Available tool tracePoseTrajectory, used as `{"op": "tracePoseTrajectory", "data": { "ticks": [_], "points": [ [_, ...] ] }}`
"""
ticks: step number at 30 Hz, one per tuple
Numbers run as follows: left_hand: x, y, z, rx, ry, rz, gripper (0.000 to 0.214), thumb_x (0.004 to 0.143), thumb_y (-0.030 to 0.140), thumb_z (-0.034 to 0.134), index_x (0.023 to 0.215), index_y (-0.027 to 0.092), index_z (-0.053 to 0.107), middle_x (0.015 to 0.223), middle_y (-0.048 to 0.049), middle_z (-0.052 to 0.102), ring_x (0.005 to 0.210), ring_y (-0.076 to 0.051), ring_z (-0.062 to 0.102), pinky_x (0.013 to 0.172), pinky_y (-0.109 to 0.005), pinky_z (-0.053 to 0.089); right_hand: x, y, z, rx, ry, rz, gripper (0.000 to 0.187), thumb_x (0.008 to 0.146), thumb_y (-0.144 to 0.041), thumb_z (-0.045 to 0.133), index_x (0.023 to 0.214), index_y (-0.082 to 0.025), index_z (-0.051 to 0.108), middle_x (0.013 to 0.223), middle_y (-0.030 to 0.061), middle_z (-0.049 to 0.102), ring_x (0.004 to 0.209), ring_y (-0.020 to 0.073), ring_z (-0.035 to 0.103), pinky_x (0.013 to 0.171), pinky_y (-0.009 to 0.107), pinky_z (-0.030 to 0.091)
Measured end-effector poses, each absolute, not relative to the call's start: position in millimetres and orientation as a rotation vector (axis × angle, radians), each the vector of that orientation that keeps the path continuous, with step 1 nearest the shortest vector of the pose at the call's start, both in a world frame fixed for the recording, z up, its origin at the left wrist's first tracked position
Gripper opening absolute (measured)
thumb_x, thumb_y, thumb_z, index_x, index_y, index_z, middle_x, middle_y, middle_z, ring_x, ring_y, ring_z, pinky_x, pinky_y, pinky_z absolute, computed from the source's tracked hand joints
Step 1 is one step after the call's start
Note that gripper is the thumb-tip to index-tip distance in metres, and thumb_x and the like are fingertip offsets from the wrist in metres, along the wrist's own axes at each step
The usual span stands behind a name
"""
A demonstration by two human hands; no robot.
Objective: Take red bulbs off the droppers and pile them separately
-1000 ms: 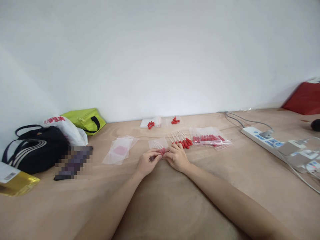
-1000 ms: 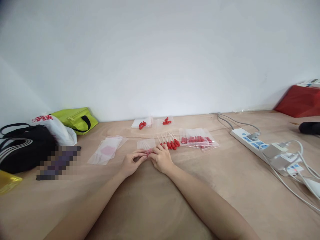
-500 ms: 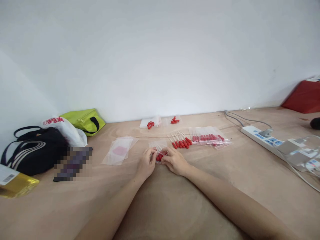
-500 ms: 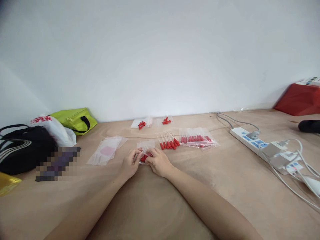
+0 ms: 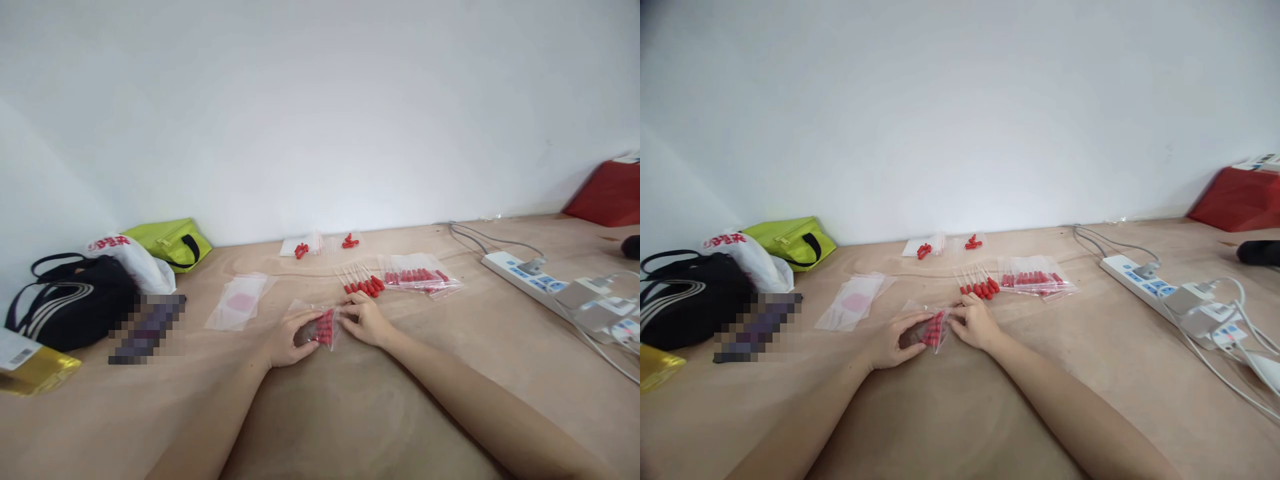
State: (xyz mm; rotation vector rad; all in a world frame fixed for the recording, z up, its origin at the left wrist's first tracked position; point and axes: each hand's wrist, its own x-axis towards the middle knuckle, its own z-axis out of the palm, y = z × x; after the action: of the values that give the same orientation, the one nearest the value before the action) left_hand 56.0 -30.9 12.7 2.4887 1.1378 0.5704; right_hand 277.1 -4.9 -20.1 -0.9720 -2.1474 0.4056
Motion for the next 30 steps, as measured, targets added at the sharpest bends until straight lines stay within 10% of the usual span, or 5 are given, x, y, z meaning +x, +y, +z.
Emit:
{"op": "tracePoseTrajectory", "data": {
  "ticks": [8, 18, 30],
  "points": [
    [57.7, -32.7, 4.8, 2.441, 1.280, 0.752, 0.044, 0.076, 0.032, 0.055, 0.119, 0.023, 0.047, 0.112, -0.0056, 0.059, 0.101, -0.018, 0.056, 0.089, -0.034, 0.044, 268.6, -12.2, -4.5, -1.049, -2.261, 0.510, 0.058, 0.061, -0.024, 0.070, 0.116, -0.018, 0.053, 0.083, 0.0033, 0.053, 0.077, 0.0157, 0.048, 0.071, 0.028, 0.039],
    [56.9, -30.7, 3.5, 2.446, 1.233, 0.785, 0.043, 0.079, 0.031, 0.053, 0.121, 0.026, 0.045, 0.112, -0.0035, 0.058, 0.102, -0.017, 0.055, 0.090, -0.033, 0.044, 262.6, -5.8, -6.9, -1.292, -2.283, 0.365, 0.039, 0.053, -0.049, 0.073, 0.076, -0.018, 0.065, 0.076, 0.0028, 0.049, 0.076, 0.0172, 0.045, 0.067, 0.028, 0.034],
    [53.9, -29.0, -0.6, 2.436, 1.292, 0.818, 0.038, 0.077, 0.031, 0.054, 0.114, 0.025, 0.051, 0.109, -0.0044, 0.060, 0.099, -0.018, 0.057, 0.087, -0.034, 0.047, 263.9, -5.5, -6.2, -1.319, -2.131, 0.436, 0.021, 0.059, -0.035, 0.070, 0.070, -0.019, 0.061, 0.076, 0.0003, 0.048, 0.079, 0.0155, 0.044, 0.070, 0.028, 0.033]
  ]
}}
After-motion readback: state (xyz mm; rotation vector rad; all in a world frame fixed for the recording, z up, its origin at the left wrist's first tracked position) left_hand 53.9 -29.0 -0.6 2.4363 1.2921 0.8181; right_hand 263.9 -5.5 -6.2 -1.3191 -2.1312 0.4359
